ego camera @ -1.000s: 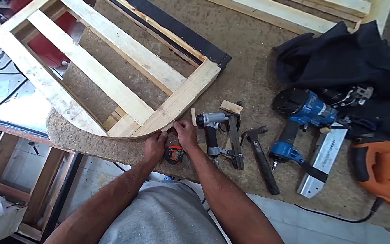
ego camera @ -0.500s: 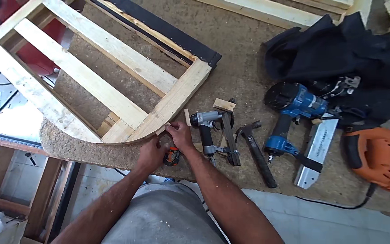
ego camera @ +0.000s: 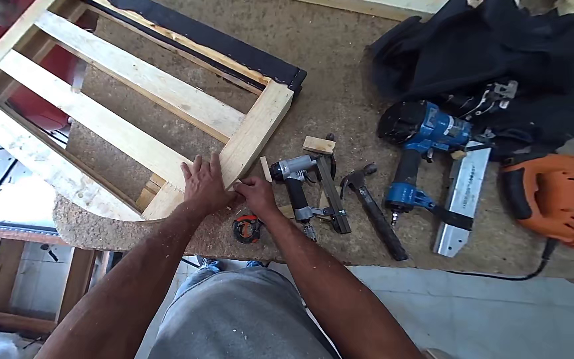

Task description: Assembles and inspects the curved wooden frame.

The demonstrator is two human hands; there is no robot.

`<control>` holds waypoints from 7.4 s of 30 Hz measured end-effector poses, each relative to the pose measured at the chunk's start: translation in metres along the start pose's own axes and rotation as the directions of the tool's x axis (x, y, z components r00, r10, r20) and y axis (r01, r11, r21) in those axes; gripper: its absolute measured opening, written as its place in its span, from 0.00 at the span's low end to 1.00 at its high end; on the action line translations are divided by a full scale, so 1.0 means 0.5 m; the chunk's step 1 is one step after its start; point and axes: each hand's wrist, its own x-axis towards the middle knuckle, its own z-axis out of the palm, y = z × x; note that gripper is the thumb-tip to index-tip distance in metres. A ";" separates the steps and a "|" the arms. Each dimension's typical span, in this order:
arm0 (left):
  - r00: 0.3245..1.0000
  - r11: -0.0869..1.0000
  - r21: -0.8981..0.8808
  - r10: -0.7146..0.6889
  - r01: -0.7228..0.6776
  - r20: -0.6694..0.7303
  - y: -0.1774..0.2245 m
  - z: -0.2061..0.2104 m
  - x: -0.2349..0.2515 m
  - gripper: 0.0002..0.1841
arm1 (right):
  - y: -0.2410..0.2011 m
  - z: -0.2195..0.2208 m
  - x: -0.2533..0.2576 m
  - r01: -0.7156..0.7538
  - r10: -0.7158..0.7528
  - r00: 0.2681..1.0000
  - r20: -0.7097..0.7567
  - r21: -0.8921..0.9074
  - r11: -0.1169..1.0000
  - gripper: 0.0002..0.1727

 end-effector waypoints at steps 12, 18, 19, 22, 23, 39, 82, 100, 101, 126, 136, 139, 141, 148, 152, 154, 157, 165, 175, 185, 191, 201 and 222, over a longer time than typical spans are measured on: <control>0.999 0.999 -0.029 0.040 -0.041 -0.037 -0.008 -0.002 0.019 0.62 | -0.001 -0.006 0.008 -0.055 0.045 0.997 0.063 0.150 0.987 0.16; 0.997 0.995 -0.081 0.069 -0.065 0.044 -0.022 -0.018 0.026 0.65 | 0.003 -0.007 0.006 -0.037 0.023 0.997 0.073 0.202 0.979 0.16; 0.997 0.995 -0.084 0.059 -0.055 0.044 -0.021 -0.017 0.027 0.64 | 0.003 -0.006 0.006 -0.036 0.024 0.997 0.067 0.193 0.981 0.16; 0.998 0.996 -0.072 0.055 -0.052 0.033 -0.016 -0.017 0.026 0.64 | 0.003 -0.005 0.007 -0.047 0.040 0.998 0.048 0.168 0.985 0.16; 0.998 0.997 -0.055 0.052 -0.050 0.031 -0.015 -0.018 0.025 0.65 | 0.003 -0.004 0.008 -0.051 0.044 0.998 0.044 0.162 0.986 0.16; 0.999 0.999 -0.015 0.050 -0.050 0.014 -0.007 -0.014 0.026 0.57 | -0.001 -0.017 0.010 -0.008 0.024 0.994 0.105 -0.148 0.989 0.21; 0.359 0.794 -0.506 0.388 0.336 0.849 -0.065 -0.093 0.271 0.13 | -0.038 0.014 -0.063 -0.002 -0.001 0.997 -0.071 -0.036 0.999 0.16; 0.380 0.726 -0.610 0.492 0.317 0.783 -0.059 -0.058 0.265 0.26 | -0.044 0.046 -0.053 -0.127 0.112 0.970 -0.217 -0.057 0.990 0.17; 0.384 0.731 -0.604 0.483 0.317 0.787 -0.057 -0.058 0.263 0.26 | -0.046 0.048 -0.055 -0.126 0.107 0.968 -0.225 -0.071 0.989 0.17; 0.531 0.747 -0.629 0.451 0.214 0.717 -0.070 -0.064 0.253 0.26 | 0.022 -0.250 -0.198 -0.257 -0.195 0.537 -0.821 -0.379 0.889 0.14; 0.529 0.774 -0.580 0.390 0.255 0.754 -0.062 -0.070 0.248 0.21 | 0.134 -0.424 -0.149 -0.395 -0.182 0.781 -0.598 -0.697 0.599 0.20; 0.549 0.780 -0.578 0.383 0.238 0.743 -0.059 -0.082 0.233 0.17 | 0.124 -0.453 -0.127 -0.344 -0.118 0.869 -0.480 -0.759 0.552 0.19; 0.546 0.775 -0.591 0.403 0.223 0.735 -0.055 -0.086 0.231 0.19 | 0.095 -0.462 -0.125 -0.350 -0.084 0.887 -0.454 -0.780 0.519 0.16; 0.478 0.763 -0.601 0.447 0.239 0.756 -0.063 -0.076 0.247 0.21 | -0.070 -0.385 -0.282 -0.340 -0.111 0.715 -0.690 -0.481 0.808 0.23; 0.459 0.761 -0.604 0.459 0.238 0.760 -0.067 -0.073 0.252 0.16 | -0.088 -0.168 -0.350 0.096 0.100 0.823 -0.559 0.311 0.946 0.31; 0.442 0.759 -0.605 0.470 0.240 0.764 -0.066 -0.073 0.254 0.14 | -0.074 -0.054 -0.333 0.033 0.207 0.929 -0.307 0.625 0.780 0.30; 0.426 0.752 -0.619 0.494 0.228 0.758 -0.064 -0.077 0.251 0.15 | -0.069 0.052 -0.273 -0.138 0.424 0.898 -0.118 0.840 0.525 0.24; 0.409 0.757 -0.616 0.502 0.218 0.762 -0.070 -0.073 0.255 0.16 | -0.059 0.127 -0.207 -0.185 0.529 0.845 -0.073 0.889 0.419 0.25; 0.398 0.747 -0.626 0.517 0.224 0.758 -0.073 -0.070 0.259 0.15 | -0.059 0.121 -0.204 -0.186 0.550 0.834 -0.033 0.923 0.337 0.27; 0.373 0.723 -0.652 0.553 0.230 0.745 -0.077 -0.060 0.269 0.16 | -0.055 0.127 -0.195 -0.157 0.573 0.817 -0.065 0.931 0.329 0.27; 0.381 0.709 -0.662 0.557 0.245 0.738 -0.076 -0.061 0.265 0.19 | -0.060 0.132 -0.194 -0.192 0.552 0.834 -0.014 0.930 0.313 0.27; 0.358 0.688 -0.671 0.575 0.275 0.736 -0.080 -0.057 0.268 0.18 | -0.070 0.130 -0.176 -0.184 0.580 0.815 -0.007 0.945 0.269 0.28; 0.457 0.669 -0.705 0.564 0.236 0.688 -0.081 -0.057 0.256 0.18 | -0.087 0.185 -0.245 -0.219 0.624 0.779 0.061 0.959 0.180 0.22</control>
